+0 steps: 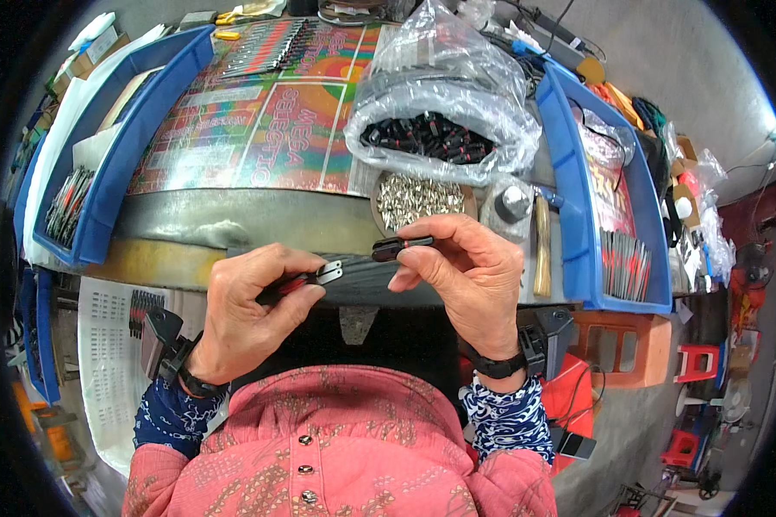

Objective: The person repeatedly picks small black plastic housings and metal pins from blue trays, inserts the pins into the housings, and places the assembled units into a tray. The person handles each unit one at a time and repeats the cycle.

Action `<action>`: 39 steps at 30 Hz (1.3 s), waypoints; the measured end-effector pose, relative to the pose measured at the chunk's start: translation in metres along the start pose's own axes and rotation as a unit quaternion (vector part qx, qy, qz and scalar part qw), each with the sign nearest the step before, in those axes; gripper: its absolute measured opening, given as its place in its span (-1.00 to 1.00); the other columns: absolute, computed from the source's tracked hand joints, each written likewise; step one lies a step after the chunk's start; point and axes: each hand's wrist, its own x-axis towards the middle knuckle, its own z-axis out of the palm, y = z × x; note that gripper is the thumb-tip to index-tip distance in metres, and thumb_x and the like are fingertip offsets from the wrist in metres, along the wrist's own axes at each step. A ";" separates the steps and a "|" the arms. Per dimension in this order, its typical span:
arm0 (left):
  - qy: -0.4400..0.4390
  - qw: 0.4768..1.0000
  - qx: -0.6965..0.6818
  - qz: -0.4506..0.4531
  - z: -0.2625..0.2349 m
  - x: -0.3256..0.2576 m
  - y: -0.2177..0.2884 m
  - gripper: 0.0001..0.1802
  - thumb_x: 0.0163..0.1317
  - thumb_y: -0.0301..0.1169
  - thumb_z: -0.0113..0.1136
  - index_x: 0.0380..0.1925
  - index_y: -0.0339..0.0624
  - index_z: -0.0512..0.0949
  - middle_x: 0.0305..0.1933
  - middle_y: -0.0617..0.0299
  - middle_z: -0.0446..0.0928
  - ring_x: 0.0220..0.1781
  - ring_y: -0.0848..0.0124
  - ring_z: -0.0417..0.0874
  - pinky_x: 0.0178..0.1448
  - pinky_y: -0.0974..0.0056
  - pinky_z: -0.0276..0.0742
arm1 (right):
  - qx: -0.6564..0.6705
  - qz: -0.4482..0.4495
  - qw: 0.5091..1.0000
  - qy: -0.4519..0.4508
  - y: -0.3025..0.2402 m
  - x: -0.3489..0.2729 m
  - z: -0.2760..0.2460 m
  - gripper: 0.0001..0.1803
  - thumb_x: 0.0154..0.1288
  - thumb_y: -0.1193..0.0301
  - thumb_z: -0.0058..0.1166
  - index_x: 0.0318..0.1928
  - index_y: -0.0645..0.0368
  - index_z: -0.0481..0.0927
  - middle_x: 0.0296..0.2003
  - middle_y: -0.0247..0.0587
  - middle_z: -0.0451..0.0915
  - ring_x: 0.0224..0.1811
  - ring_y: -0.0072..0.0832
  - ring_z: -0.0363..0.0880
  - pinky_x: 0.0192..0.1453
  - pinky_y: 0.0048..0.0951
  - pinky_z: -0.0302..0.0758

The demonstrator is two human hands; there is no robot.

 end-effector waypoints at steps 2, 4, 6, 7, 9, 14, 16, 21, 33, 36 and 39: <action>-0.011 1.000 0.000 -0.006 0.003 -0.004 0.004 -0.80 0.06 -0.59 0.35 -0.27 -0.31 0.59 -0.41 0.06 0.58 -0.48 0.24 0.62 -0.37 0.29 0.52 | 0.025 0.028 0.999 0.007 0.001 -0.011 0.000 -0.82 0.34 0.58 0.18 -0.09 0.41 0.61 -0.36 -0.12 0.69 -0.43 -0.47 0.70 -0.35 -0.55 0.65; -0.015 1.000 0.003 0.000 0.007 -0.006 0.008 -0.80 0.07 -0.59 0.35 -0.27 -0.31 0.59 -0.41 0.07 0.57 -0.48 0.25 0.62 -0.38 0.29 0.52 | 0.032 0.043 0.998 0.023 0.002 -0.020 0.001 -0.82 0.34 0.53 0.16 -0.14 0.43 0.59 -0.38 -0.02 0.69 -0.50 -0.38 0.70 -0.39 -0.50 0.63; -0.020 1.000 0.004 0.003 0.010 -0.007 0.011 -0.80 0.07 -0.59 0.34 -0.27 -0.31 0.59 -0.41 0.07 0.57 -0.48 0.26 0.62 -0.38 0.29 0.52 | 0.031 0.036 0.999 0.026 0.003 -0.026 0.001 -0.83 0.35 0.52 0.15 -0.14 0.43 0.60 -0.39 -0.03 0.69 -0.51 -0.40 0.69 -0.41 -0.52 0.62; -0.024 1.000 0.003 0.002 0.012 -0.008 0.012 -0.79 0.07 -0.59 0.34 -0.26 -0.31 0.59 -0.41 0.08 0.57 -0.48 0.27 0.62 -0.38 0.29 0.52 | 0.034 0.030 0.999 0.024 0.004 -0.028 0.001 -0.83 0.36 0.52 0.15 -0.15 0.42 0.60 -0.40 -0.03 0.69 -0.51 -0.40 0.69 -0.41 -0.53 0.61; -0.028 1.000 -0.001 -0.002 0.014 -0.010 0.014 -0.79 0.06 -0.59 0.34 -0.26 -0.31 0.60 -0.41 0.08 0.57 -0.48 0.28 0.62 -0.38 0.30 0.52 | 0.030 0.032 0.999 0.033 0.004 -0.032 0.002 -0.83 0.37 0.52 0.14 -0.16 0.42 0.60 -0.42 -0.03 0.69 -0.53 -0.42 0.68 -0.42 -0.54 0.59; -0.039 0.999 0.007 0.004 0.019 -0.015 0.014 -0.78 0.05 -0.60 0.34 -0.26 -0.32 0.60 -0.41 0.08 0.57 -0.48 0.29 0.62 -0.39 0.31 0.52 | 0.064 0.039 0.997 0.026 0.006 -0.042 0.003 -0.85 0.37 0.58 0.14 -0.11 0.42 0.59 -0.40 -0.09 0.69 -0.49 -0.50 0.67 -0.40 -0.58 0.61; -0.038 0.999 -0.005 0.004 0.021 -0.018 0.014 -0.78 0.05 -0.60 0.34 -0.26 -0.32 0.60 -0.40 0.08 0.57 -0.48 0.29 0.62 -0.40 0.30 0.53 | 0.079 0.040 0.996 0.025 0.007 -0.045 0.006 -0.86 0.37 0.58 0.14 -0.12 0.42 0.59 -0.41 -0.09 0.69 -0.50 -0.50 0.67 -0.41 -0.57 0.61; -0.039 0.999 0.012 0.018 0.020 -0.023 0.015 -0.76 0.02 -0.61 0.35 -0.25 -0.32 0.60 -0.39 0.05 0.58 -0.45 0.19 0.64 -0.38 0.24 0.55 | 0.093 0.061 0.994 0.024 0.004 -0.049 0.009 -0.86 0.37 0.56 0.16 -0.15 0.42 0.59 -0.43 -0.10 0.68 -0.51 -0.50 0.67 -0.42 -0.58 0.62; -0.030 0.997 0.031 0.063 0.022 -0.032 0.011 -0.75 0.01 -0.62 0.33 -0.25 -0.31 0.59 -0.38 0.01 0.57 -0.37 0.05 0.63 -0.32 0.14 0.56 | 0.137 0.108 0.985 -0.002 0.008 -0.054 0.016 -0.86 0.39 0.52 0.15 -0.18 0.39 0.59 -0.43 -0.14 0.66 -0.51 -0.49 0.67 -0.43 -0.56 0.63; -0.035 0.996 0.042 0.076 0.021 -0.034 0.009 -0.75 0.01 -0.62 0.33 -0.24 -0.31 0.59 -0.38 0.01 0.57 -0.37 0.04 0.63 -0.32 0.13 0.56 | 0.159 0.112 0.981 -0.019 0.011 -0.054 0.015 -0.87 0.39 0.52 0.15 -0.18 0.38 0.59 -0.42 -0.15 0.66 -0.49 -0.50 0.67 -0.42 -0.54 0.64; -0.041 0.995 0.042 0.084 0.023 -0.037 0.007 -0.74 0.01 -0.61 0.33 -0.24 -0.30 0.59 -0.37 0.01 0.57 -0.37 0.04 0.63 -0.32 0.13 0.56 | 0.108 0.105 0.988 -0.033 0.015 -0.055 0.014 -0.85 0.36 0.52 0.15 -0.19 0.41 0.56 -0.44 -0.06 0.66 -0.54 -0.39 0.67 -0.49 -0.49 0.63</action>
